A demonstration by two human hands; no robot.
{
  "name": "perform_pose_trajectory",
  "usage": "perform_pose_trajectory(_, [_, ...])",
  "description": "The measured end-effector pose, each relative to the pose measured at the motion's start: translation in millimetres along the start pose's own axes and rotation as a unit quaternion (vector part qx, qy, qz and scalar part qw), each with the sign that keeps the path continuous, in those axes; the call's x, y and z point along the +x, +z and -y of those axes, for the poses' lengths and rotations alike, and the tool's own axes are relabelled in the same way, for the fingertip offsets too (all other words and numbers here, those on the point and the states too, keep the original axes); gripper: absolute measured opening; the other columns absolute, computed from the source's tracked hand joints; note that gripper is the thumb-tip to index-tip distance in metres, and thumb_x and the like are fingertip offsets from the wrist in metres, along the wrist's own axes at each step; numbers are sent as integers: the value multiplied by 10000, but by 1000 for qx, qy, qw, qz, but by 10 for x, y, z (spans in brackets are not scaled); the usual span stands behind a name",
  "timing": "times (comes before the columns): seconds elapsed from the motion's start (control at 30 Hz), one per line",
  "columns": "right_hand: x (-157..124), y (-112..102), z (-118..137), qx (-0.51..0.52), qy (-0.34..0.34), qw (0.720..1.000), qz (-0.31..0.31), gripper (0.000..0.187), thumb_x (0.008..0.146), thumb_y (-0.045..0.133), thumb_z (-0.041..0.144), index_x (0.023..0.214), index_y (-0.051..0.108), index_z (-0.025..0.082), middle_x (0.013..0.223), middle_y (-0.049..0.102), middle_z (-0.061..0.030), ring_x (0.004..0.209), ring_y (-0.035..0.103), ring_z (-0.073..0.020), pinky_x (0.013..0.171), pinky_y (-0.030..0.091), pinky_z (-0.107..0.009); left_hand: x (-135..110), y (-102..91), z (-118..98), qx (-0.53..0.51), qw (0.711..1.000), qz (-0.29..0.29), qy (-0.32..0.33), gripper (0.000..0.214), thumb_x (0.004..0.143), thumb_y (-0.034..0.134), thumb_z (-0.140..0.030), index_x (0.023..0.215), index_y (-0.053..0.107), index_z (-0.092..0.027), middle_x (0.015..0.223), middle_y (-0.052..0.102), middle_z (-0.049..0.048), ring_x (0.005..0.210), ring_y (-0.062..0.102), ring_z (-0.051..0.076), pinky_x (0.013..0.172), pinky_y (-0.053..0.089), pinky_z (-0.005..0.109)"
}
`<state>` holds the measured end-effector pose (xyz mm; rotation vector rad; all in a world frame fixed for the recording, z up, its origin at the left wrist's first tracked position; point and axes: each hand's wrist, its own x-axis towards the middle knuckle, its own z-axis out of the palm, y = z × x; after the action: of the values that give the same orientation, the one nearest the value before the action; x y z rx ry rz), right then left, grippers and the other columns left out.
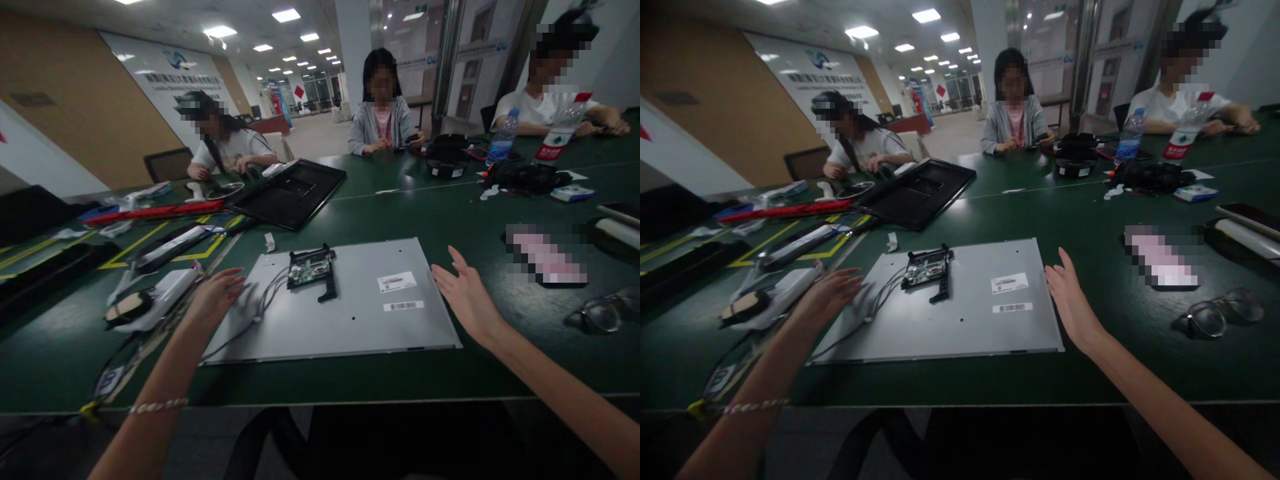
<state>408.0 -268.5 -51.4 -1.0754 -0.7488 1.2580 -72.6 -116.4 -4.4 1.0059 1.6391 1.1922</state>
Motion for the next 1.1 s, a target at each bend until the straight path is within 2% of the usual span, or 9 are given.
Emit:
perform_pose_trajectory(0.13, [7, -201, 75, -25, 18, 999, -25, 825, 841, 549, 579, 1539, 162, 371, 1525, 412, -70, 1419, 352, -220, 1184, 232, -418, -164, 188, 75, 1, 999, 25, 23, 296, 768, 649, -92, 1058, 645, -151, 938, 650, 15, 921, 586, 111, 766, 439, 161])
perform_pose_trajectory(0.37, [19, -452, 213, -127, 10, 990, -68, 835, 839, 530, 631, 1540, 169, 357, 1546, 363, -109, 1421, 340, -299, 1150, 300, -494, -505, 495, 60, -49, 997, 52, 31, 347, 675, 725, -209, 1017, 673, -182, 977, 662, 39, 920, 618, 152, 770, 463, 217])
perform_pose_trajectory(0.53, [34, -529, 322, -303, 11, 950, -74, 759, 846, 557, 552, 1520, 275, 344, 1580, 297, -114, 1437, 275, -378, 1133, 278, -592, -783, 714, 35, -12, 994, 87, 61, 418, 678, 729, -291, 1077, 657, -190, 1075, 636, 47, 1069, 576, 192, 896, 431, 257])
perform_pose_trajectory(0.67, [82, -623, 282, -442, -27, 895, -59, 646, 881, 492, 515, 1477, 387, 291, 1565, 328, -125, 1411, 311, -418, 1086, 341, -622, -933, 853, 30, 59, 992, 86, 78, 423, 723, 677, -339, 1125, 643, -211, 1258, 583, 77, 1226, 495, 250, 1009, 383, 334])
perform_pose_trajectory(0.77, [127, -737, 179, -545, -64, 835, -48, 603, 900, 446, 491, 1454, 425, 256, 1570, 312, -135, 1420, 303, -397, 1082, 364, -589, -1004, 929, 39, 106, 986, 99, 87, 425, 781, 622, -364, 1186, 611, -239, 1337, 546, 81, 1274, 464, 270, 1080, 326, 400])
perform_pose_trajectory(0.9, [183, -891, 19, -651, -115, 750, -21, 600, 913, 402, 468, 1462, 415, 226, 1531, 380, -144, 1422, 304, -382, 1090, 350, -571, -1069, 1015, 79, 159, 976, 107, 100, 416, 820, 572, -362, 1223, 585, -260, 1385, 517, 85, 1333, 417, 294, 1119, 279, 458])
perform_pose_trajectory(1.0, [192, -957, -70, -720, -117, 684, -8, 610, 928, 369, 517, 1468, 415, 237, 1516, 391, -160, 1405, 308, -424, 1068, 345, -600, -1109, 1066, 111, 195, 967, 113, 118, 444, 828, 568, -382, 1255, 568, -260, 1412, 495, 98, 1347, 408, 298, 1123, 290, 464])
perform_pose_trajectory(1.1, [166, -968, -96, -761, -107, 640, -11, 620, 945, 320, 565, 1475, 411, 256, 1525, 360, -164, 1398, 285, -471, 1062, 326, -614, -1147, 1107, 118, 237, 953, 126, 142, 469, 848, 536, -405, 1292, 546, -257, 1425, 475, 109, 1353, 404, 297, 1122, 310, 462])
